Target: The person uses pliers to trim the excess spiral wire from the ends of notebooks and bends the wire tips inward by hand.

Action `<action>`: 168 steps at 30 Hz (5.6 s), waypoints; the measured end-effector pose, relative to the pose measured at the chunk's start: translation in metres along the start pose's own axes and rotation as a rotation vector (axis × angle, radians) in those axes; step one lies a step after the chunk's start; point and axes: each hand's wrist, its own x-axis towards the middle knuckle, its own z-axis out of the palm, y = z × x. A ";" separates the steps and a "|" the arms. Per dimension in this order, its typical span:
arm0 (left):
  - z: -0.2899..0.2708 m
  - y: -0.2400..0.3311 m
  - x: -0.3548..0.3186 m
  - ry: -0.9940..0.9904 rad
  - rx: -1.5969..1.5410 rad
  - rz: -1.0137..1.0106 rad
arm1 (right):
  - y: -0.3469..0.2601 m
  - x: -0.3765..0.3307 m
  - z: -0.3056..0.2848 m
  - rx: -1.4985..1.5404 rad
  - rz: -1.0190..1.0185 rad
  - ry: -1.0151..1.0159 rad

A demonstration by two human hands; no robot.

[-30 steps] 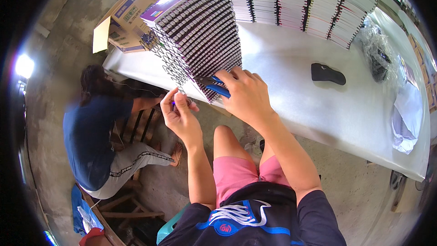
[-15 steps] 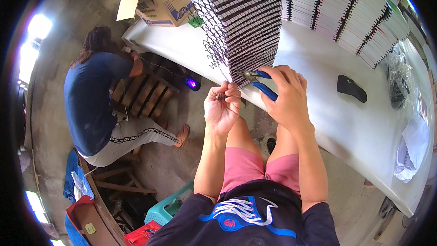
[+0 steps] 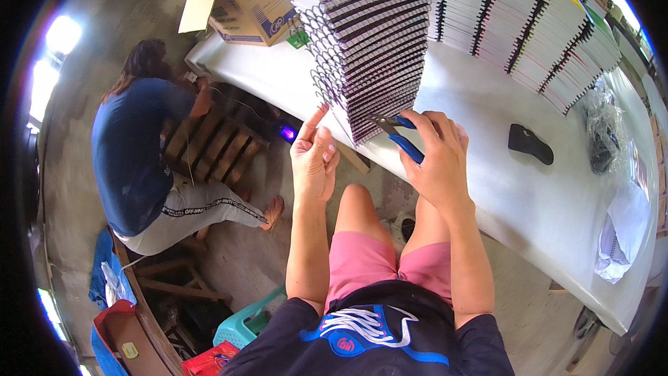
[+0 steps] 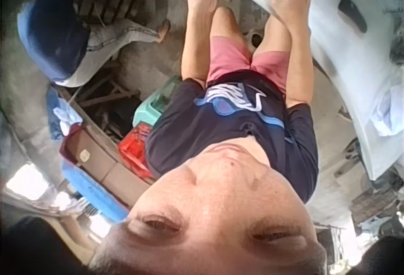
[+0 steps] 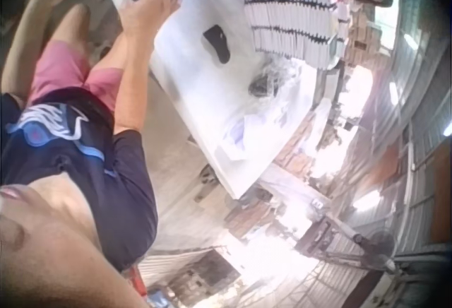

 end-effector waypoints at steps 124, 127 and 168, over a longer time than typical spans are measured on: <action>-0.010 0.009 -0.011 -0.011 -0.826 -0.379 | 0.008 -0.002 -0.015 0.021 -0.001 0.036; -0.001 0.018 -0.006 -0.021 -0.438 -0.175 | 0.003 0.001 -0.012 -0.003 0.008 0.054; 0.039 0.009 0.021 0.123 0.525 0.484 | -0.020 0.036 -0.014 -0.110 -0.057 0.118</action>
